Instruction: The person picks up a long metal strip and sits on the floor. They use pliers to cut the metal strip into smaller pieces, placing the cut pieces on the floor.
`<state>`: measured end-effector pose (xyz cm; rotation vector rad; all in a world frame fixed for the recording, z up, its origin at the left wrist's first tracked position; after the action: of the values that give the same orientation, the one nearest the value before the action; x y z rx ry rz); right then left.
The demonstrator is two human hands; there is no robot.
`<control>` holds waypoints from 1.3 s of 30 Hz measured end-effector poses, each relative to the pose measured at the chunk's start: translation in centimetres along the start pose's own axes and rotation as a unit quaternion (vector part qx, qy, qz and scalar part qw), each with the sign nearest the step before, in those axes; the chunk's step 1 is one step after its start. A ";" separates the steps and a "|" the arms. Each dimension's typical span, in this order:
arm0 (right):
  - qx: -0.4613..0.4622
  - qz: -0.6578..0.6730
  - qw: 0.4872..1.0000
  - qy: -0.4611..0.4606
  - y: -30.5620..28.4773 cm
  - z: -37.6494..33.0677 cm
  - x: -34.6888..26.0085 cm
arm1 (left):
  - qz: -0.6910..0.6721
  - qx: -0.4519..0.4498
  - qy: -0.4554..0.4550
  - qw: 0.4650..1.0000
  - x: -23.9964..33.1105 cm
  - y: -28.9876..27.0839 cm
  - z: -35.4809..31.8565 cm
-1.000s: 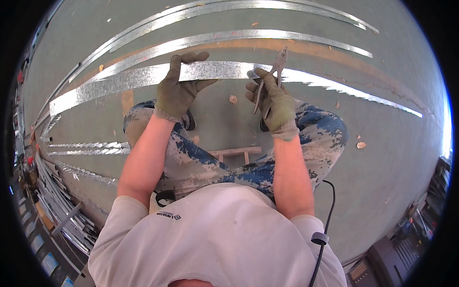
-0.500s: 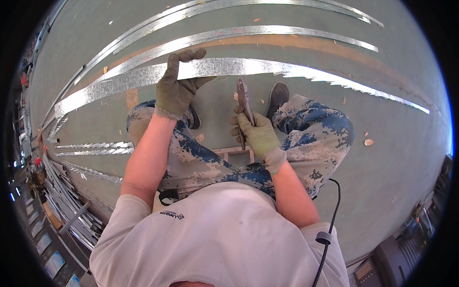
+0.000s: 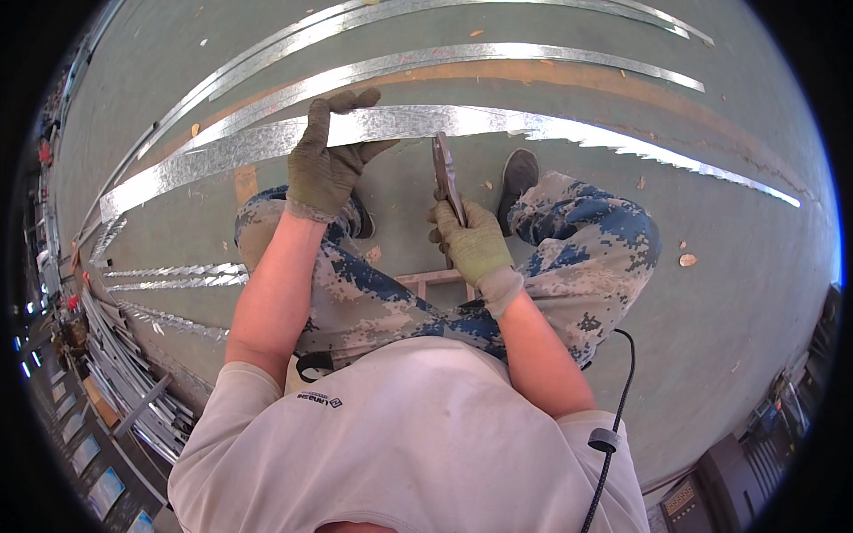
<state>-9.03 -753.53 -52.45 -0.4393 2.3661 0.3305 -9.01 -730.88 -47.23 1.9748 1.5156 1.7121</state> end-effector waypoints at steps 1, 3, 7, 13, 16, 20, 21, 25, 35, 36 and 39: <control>-0.002 -0.001 1.000 0.005 0.0 0.0 0.1 | 0.000 -0.001 -0.001 1.000 0.0 0.0 0.0; -0.007 -0.004 1.000 0.015 0.0 0.1 0.4 | -0.005 -0.002 0.000 1.000 0.0 0.0 -0.1; 0.011 -0.038 0.999 0.006 -0.2 0.1 0.2 | -0.012 0.004 0.001 1.000 0.0 0.1 -0.1; 0.028 -0.059 0.998 -0.005 -0.2 0.4 0.4 | 0.002 0.012 0.007 1.000 0.2 0.2 -0.1; 0.029 -0.061 0.997 0.033 0.0 -0.2 -0.4 | 0.002 0.010 0.004 1.000 0.1 0.2 0.0; 0.006 -0.020 0.999 0.043 0.1 -0.5 -0.5 | -0.001 -0.006 0.004 1.000 -0.1 0.2 0.0; -0.004 0.002 0.999 0.051 0.2 -0.6 -0.4 | -0.001 -0.014 0.004 1.000 -0.1 0.3 0.0; -0.069 0.084 0.991 0.083 0.5 -1.1 -0.7 | -0.009 -0.031 0.006 0.999 0.0 0.6 -0.1; -0.351 0.453 0.800 0.176 3.9 -3.8 -1.7 | -0.065 -0.025 -0.013 0.997 -0.1 -0.1 -0.1; -0.361 0.465 0.787 0.182 3.9 -3.7 -1.5 | -0.052 -0.023 -0.013 0.998 -0.2 -0.1 0.0; -0.346 0.461 0.796 0.182 3.5 -2.8 -1.1 | -0.009 -0.003 -0.011 1.000 -0.6 -0.3 0.3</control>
<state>-11.30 -751.09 -49.25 0.4471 2.5999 1.7273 -8.87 -731.03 -47.87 1.9644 1.5160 1.6801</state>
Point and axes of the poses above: each hand's wrist, its own z-axis towards the middle knuckle, its own y-axis out of the palm, x = y × z, the point moved 8 cm from there along z, towards the middle knuckle, and after that the axes turned 9 degrees about x, right-handed, at the moved point
